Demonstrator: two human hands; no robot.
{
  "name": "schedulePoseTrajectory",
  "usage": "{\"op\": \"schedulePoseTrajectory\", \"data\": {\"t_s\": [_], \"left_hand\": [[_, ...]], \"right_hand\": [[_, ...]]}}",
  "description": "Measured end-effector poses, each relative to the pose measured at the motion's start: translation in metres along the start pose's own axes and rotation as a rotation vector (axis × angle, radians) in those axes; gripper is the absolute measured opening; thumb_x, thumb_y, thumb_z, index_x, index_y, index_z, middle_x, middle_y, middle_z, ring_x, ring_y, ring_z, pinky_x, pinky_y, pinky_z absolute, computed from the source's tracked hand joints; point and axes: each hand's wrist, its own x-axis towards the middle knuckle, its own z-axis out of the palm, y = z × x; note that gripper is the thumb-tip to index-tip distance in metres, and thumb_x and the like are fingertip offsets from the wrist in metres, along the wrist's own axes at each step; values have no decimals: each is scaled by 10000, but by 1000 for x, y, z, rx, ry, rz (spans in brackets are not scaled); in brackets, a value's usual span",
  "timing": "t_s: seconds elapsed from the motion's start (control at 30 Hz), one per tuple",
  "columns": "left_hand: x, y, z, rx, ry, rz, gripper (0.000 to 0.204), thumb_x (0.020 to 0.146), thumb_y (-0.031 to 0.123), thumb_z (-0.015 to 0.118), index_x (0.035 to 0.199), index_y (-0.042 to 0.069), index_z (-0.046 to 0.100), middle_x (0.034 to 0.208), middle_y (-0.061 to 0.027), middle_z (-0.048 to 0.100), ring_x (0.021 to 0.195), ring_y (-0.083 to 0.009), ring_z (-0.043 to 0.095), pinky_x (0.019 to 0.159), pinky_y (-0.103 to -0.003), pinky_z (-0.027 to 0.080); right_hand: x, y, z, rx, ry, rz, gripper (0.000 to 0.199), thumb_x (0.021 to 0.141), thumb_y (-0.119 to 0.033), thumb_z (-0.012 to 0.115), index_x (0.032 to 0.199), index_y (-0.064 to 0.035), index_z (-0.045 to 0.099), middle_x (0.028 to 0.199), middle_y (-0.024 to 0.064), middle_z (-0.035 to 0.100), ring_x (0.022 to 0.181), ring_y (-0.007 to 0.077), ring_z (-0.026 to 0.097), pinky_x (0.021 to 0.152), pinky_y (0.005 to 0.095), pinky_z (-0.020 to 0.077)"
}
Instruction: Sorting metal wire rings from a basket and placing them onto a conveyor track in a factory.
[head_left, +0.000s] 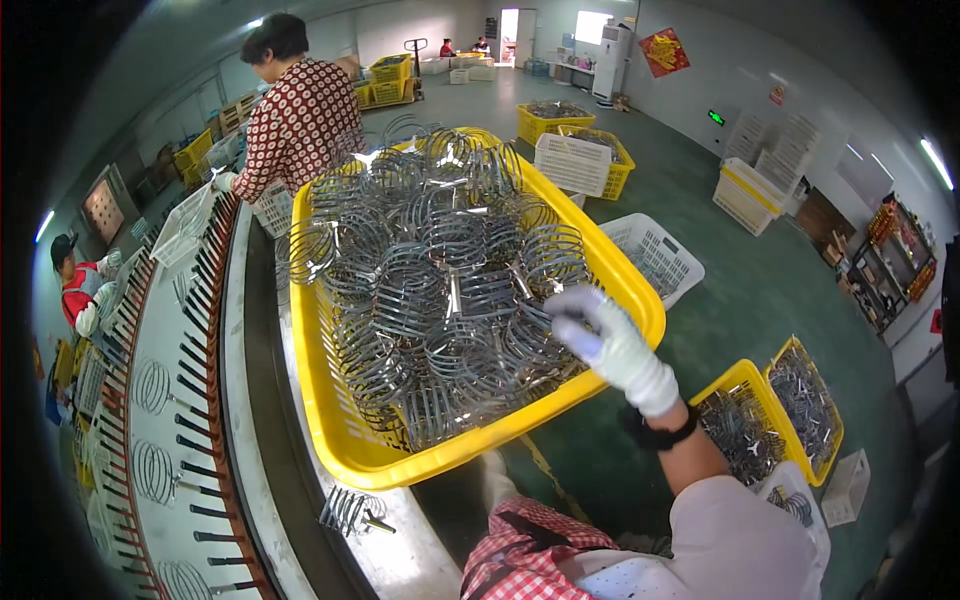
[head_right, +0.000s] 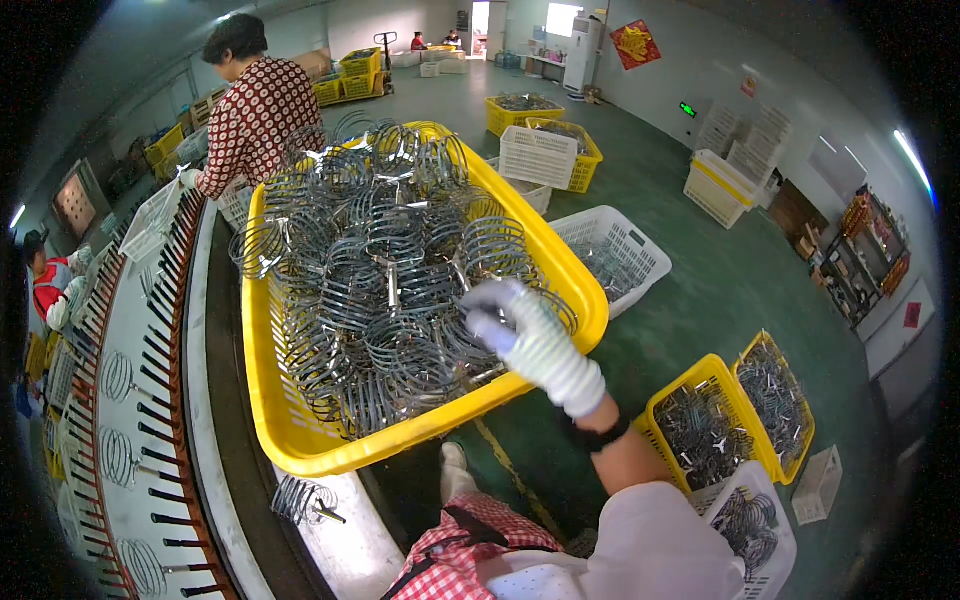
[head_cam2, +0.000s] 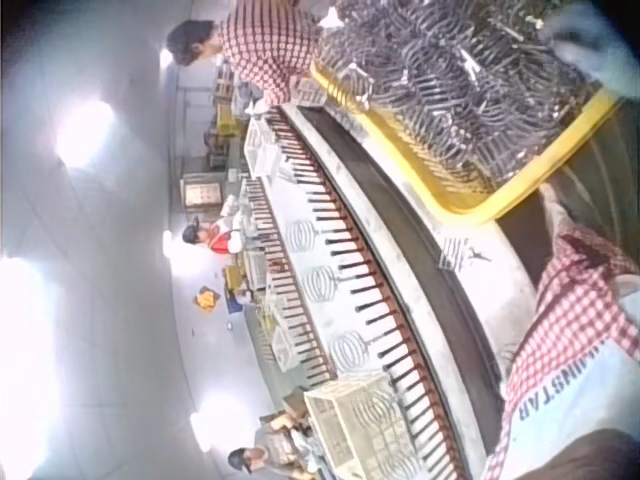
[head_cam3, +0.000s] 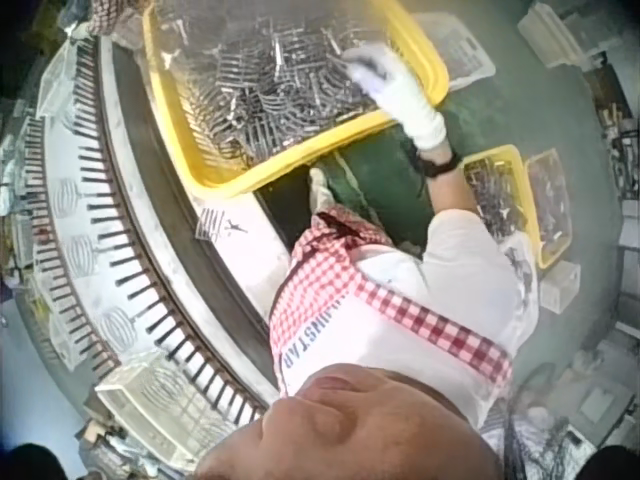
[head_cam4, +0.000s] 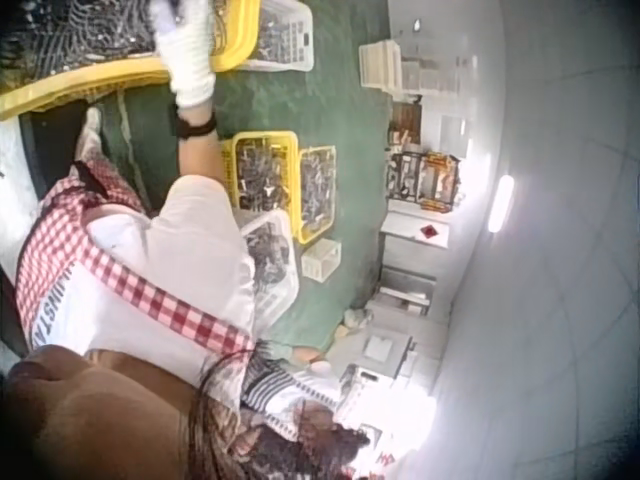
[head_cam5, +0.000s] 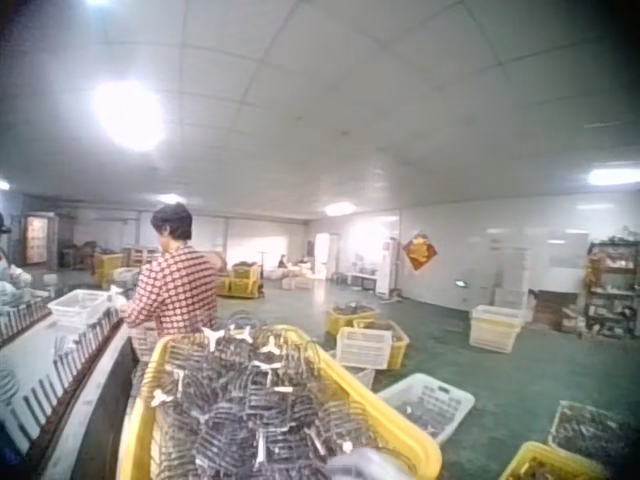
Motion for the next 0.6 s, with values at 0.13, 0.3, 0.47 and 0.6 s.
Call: {"op": "schedulePoseTrajectory", "data": {"t_s": [0.13,0.3,0.47,0.6], "left_hand": [[-8,-15,-11,18,52,-50,397,863,209,512,1197,-7,496,1133,-165,535,1016,-273,524,883,-373,428],[-21,-43,-29,16,105,-108,362,853,184,518,1157,-14,531,1083,-174,560,982,-268,534,866,-362,432],[-13,-55,-38,-32,136,-92,337,849,199,527,1117,1,575,1081,-187,579,1010,-303,533,887,-361,419],[-1,-2,-32,80,244,28,382,849,269,535,1125,9,576,1119,-200,568,1030,-325,530,912,-364,411]], "right_hand": [[17,59,1,-372,-38,6,266,840,-274,569,953,-42,634,957,170,617,891,340,587,785,429,458],[23,54,9,-340,-196,155,236,839,-243,571,887,-19,629,869,181,625,837,349,598,772,419,460],[19,58,12,-264,-195,152,243,840,-243,575,884,-9,622,863,191,617,831,353,594,751,425,459],[10,58,15,-291,-282,178,238,838,-238,586,887,-7,618,852,189,614,809,352,596,734,419,464]]}}
